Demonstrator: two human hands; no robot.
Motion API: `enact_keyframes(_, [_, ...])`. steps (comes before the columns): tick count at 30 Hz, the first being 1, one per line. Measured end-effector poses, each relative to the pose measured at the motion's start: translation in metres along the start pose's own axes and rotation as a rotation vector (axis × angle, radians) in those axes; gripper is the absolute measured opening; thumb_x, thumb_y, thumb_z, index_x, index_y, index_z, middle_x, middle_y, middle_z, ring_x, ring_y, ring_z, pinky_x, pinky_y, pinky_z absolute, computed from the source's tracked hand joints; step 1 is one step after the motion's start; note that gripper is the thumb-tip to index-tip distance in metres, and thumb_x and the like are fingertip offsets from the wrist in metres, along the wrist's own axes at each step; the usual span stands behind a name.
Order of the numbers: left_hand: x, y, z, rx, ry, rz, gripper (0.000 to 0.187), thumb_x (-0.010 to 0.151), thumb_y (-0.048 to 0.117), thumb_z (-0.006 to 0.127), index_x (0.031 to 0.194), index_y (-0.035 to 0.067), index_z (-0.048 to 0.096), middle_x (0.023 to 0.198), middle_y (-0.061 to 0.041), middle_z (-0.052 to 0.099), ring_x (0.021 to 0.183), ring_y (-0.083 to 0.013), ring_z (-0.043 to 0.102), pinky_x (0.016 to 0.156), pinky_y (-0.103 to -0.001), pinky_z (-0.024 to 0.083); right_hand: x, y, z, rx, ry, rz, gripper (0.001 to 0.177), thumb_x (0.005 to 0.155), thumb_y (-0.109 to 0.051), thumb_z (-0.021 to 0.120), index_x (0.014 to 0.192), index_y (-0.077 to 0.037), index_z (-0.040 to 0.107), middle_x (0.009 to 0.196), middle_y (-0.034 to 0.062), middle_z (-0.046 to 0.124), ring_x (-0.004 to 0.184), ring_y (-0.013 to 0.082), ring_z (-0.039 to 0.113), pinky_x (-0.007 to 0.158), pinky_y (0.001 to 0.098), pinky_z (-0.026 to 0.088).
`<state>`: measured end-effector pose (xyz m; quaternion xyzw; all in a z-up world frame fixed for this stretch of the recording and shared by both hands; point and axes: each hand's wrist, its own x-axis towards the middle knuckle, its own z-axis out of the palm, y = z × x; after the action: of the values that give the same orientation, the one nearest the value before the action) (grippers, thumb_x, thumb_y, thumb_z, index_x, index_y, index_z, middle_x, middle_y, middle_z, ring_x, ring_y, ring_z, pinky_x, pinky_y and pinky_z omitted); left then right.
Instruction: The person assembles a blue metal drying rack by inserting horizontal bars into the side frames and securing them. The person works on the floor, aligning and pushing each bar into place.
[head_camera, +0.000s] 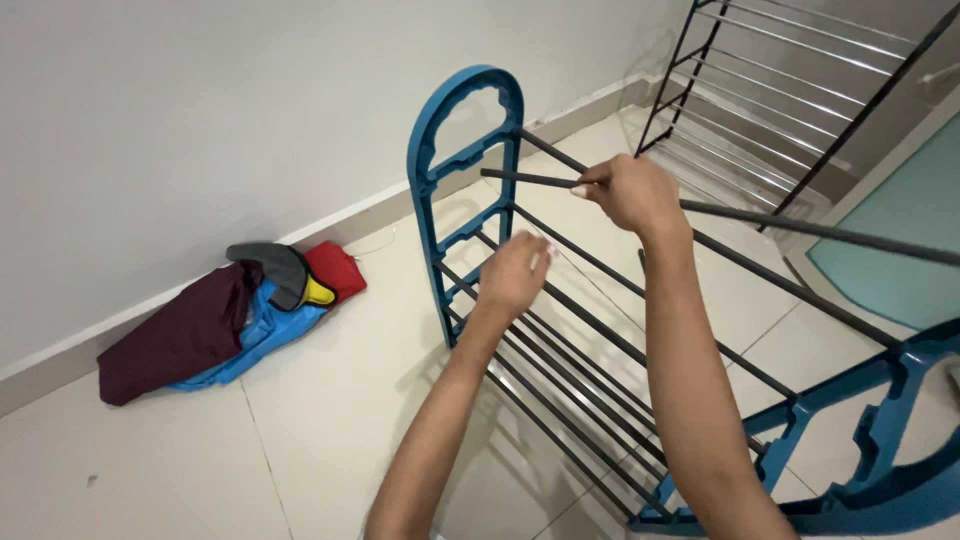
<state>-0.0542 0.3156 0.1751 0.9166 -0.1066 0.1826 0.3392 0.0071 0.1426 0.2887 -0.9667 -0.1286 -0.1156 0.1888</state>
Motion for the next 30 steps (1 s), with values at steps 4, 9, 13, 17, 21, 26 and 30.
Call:
enact_keyframes(4, [0.011, 0.006, -0.034, 0.065, 0.233, -0.029, 0.023, 0.099, 0.016, 0.056, 0.118, 0.009, 0.068, 0.122, -0.010, 0.064, 0.110, -0.0314, 0.065, 0.092, -0.045, 0.054, -0.008, -0.005, 0.002, 0.064, -0.068, 0.065, 0.024, 0.093, -0.035, 0.072, 0.112, -0.025, 0.080, 0.087, 0.0110, 0.077, 0.083, 0.0303, 0.073, 0.076, 0.0451, 0.055])
enact_keyframes(9, [0.034, -0.006, -0.060, 0.672, 0.452, 0.210, 0.035, 0.098, 0.008, 0.054, 0.131, 0.010, 0.064, 0.139, -0.008, 0.060, 0.147, -0.0239, 0.046, 0.125, -0.056, 0.027, -0.024, -0.015, -0.004, 0.049, -0.021, -0.002, 0.022, 0.094, -0.032, 0.069, 0.111, -0.023, 0.080, 0.097, 0.0113, 0.077, 0.090, 0.0333, 0.071, 0.077, 0.0469, 0.055])
enact_keyframes(13, [0.051, -0.029, -0.068, 1.075, 0.430, 0.163, 0.051, 0.095, 0.011, 0.050, 0.145, 0.005, 0.057, 0.155, -0.011, 0.051, 0.157, -0.0211, 0.024, 0.128, -0.052, 0.005, -0.031, -0.025, -0.009, 0.087, -0.019, -0.008, 0.024, 0.094, -0.034, 0.069, 0.111, -0.023, 0.079, 0.098, 0.0103, 0.077, 0.091, 0.0328, 0.071, 0.078, 0.0468, 0.055])
enact_keyframes(17, [0.059, -0.041, -0.066, 1.106, 0.463, 0.145, 0.051, 0.093, 0.013, 0.049, 0.142, -0.001, 0.055, 0.156, -0.015, 0.050, 0.154, -0.0186, 0.026, 0.127, -0.052, 0.005, -0.029, -0.031, -0.013, 0.026, -0.048, 0.046, 0.023, 0.095, -0.035, 0.067, 0.112, -0.025, 0.079, 0.097, 0.0099, 0.077, 0.092, 0.0331, 0.071, 0.080, 0.0473, 0.054])
enact_keyframes(21, [0.060, -0.047, -0.065, 0.881, 0.350, 0.110, 0.051, 0.097, 0.011, 0.052, 0.145, -0.004, 0.055, 0.136, -0.019, 0.060, 0.152, -0.0264, 0.036, 0.129, -0.052, 0.007, -0.025, -0.034, -0.016, -0.011, -0.021, 0.013, 0.023, 0.097, -0.035, 0.067, 0.114, -0.025, 0.079, 0.098, 0.0108, 0.077, 0.091, 0.0334, 0.071, 0.080, 0.0466, 0.055])
enact_keyframes(26, [0.061, -0.048, -0.065, 0.784, 0.383, 0.123, 0.047, 0.089, 0.011, 0.058, 0.134, -0.002, 0.059, 0.129, -0.018, 0.063, 0.148, -0.0283, 0.042, 0.128, -0.050, 0.011, -0.025, -0.035, -0.016, -0.029, -0.050, 0.050, 0.024, 0.096, -0.035, 0.066, 0.114, -0.027, 0.079, 0.094, 0.0105, 0.077, 0.089, 0.0332, 0.071, 0.078, 0.0467, 0.054])
enact_keyframes(30, [0.059, -0.050, -0.066, 0.775, 0.455, 0.177, 0.047, 0.086, 0.011, 0.059, 0.132, -0.001, 0.058, 0.131, -0.016, 0.063, 0.149, -0.0265, 0.040, 0.128, -0.048, 0.009, -0.024, -0.035, -0.015, -0.022, -0.022, 0.034, 0.024, 0.097, -0.035, 0.065, 0.114, -0.026, 0.078, 0.094, 0.0098, 0.077, 0.088, 0.0330, 0.071, 0.076, 0.0471, 0.054])
